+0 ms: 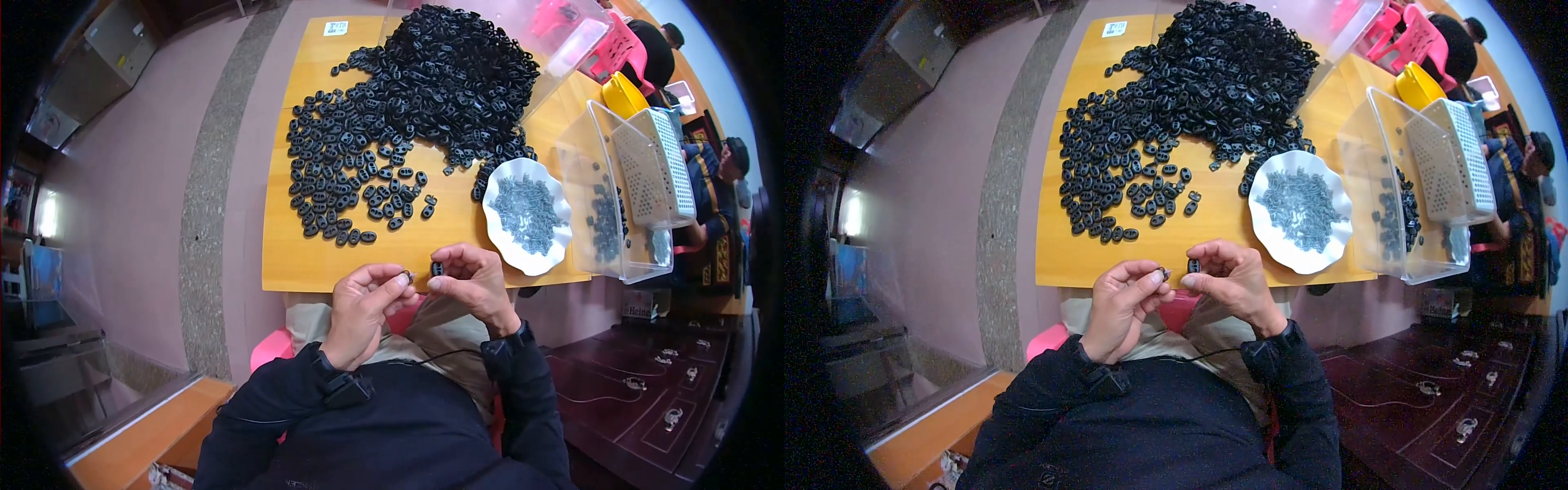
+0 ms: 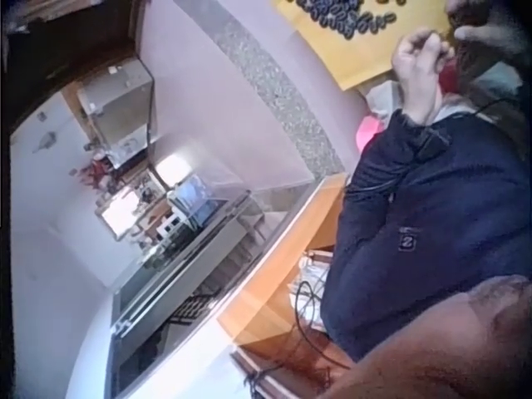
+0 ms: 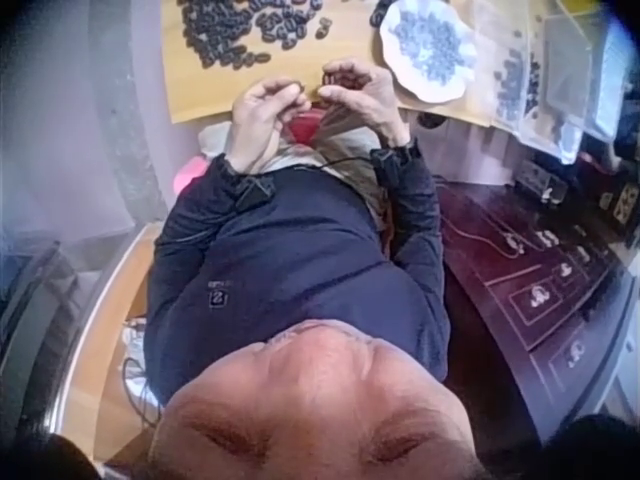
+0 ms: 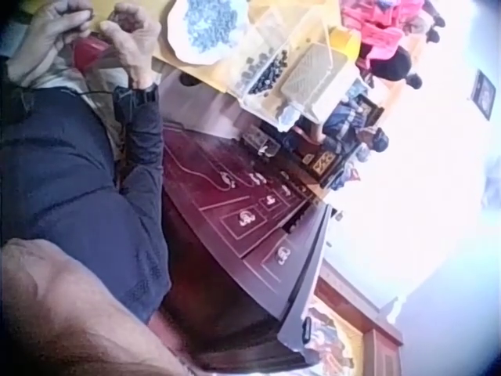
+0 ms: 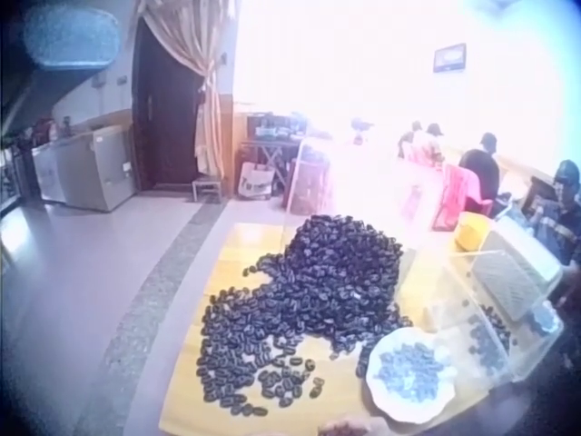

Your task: The person picks up a black plastic toggle and a metal spring by hand, inserts the spring into the toggle, and places the assembled piece into a white bowl. This process is repeated with additional toggles and springs from the table.

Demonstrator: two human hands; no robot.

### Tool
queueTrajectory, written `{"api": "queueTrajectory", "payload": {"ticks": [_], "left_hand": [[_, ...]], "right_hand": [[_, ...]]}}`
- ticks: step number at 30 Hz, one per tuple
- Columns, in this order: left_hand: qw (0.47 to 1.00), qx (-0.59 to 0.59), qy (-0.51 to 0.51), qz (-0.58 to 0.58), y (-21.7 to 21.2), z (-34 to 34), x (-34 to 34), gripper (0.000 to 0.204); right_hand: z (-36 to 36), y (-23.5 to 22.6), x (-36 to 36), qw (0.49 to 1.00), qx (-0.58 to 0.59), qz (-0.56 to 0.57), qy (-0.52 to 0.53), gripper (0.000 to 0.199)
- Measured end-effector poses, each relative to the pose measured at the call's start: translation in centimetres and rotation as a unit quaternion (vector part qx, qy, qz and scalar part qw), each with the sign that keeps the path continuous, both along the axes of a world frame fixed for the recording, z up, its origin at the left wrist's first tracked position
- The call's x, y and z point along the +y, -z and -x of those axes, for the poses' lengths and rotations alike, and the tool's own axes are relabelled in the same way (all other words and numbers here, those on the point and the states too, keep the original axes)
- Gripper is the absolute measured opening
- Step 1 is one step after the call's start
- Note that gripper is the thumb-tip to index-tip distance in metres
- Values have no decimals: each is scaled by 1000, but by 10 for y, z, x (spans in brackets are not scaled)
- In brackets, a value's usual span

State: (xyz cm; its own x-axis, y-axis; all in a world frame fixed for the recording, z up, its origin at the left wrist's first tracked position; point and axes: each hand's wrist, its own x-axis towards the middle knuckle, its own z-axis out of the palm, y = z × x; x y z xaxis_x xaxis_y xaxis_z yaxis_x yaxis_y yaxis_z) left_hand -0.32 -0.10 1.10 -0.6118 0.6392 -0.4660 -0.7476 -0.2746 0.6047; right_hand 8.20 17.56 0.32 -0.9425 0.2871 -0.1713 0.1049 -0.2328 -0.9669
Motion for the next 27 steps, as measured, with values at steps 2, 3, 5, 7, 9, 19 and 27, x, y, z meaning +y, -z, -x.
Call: {"api": "queueTrajectory", "payload": {"ticks": [2,3,5,7,9,19,27], "left_hand": [[1000,0,0,-2,-1,0,0,14],[1000,-2,1,-2,-1,1,0,14],[1000,-5,2,-1,-1,1,-1,13],[1000,-3,3,-8,-2,1,0,13],[1000,-4,2,-9,0,1,-1,13],[1000,10,9,-13,1,1,-1,13],[1000,6,4,-17,-1,2,0,13]], "right_hand": [[0,-2,-1,1000,-2,4,2,30],[0,-2,-2,1000,-3,6,4,31],[-2,2,0,1000,-16,-5,1,32],[-2,2,-2,999,-28,-16,-3,33],[0,0,-6,999,-22,37,11,31],[1,0,-6,997,-9,69,-14,31],[3,-2,-5,989,-13,143,-23,26]]}}
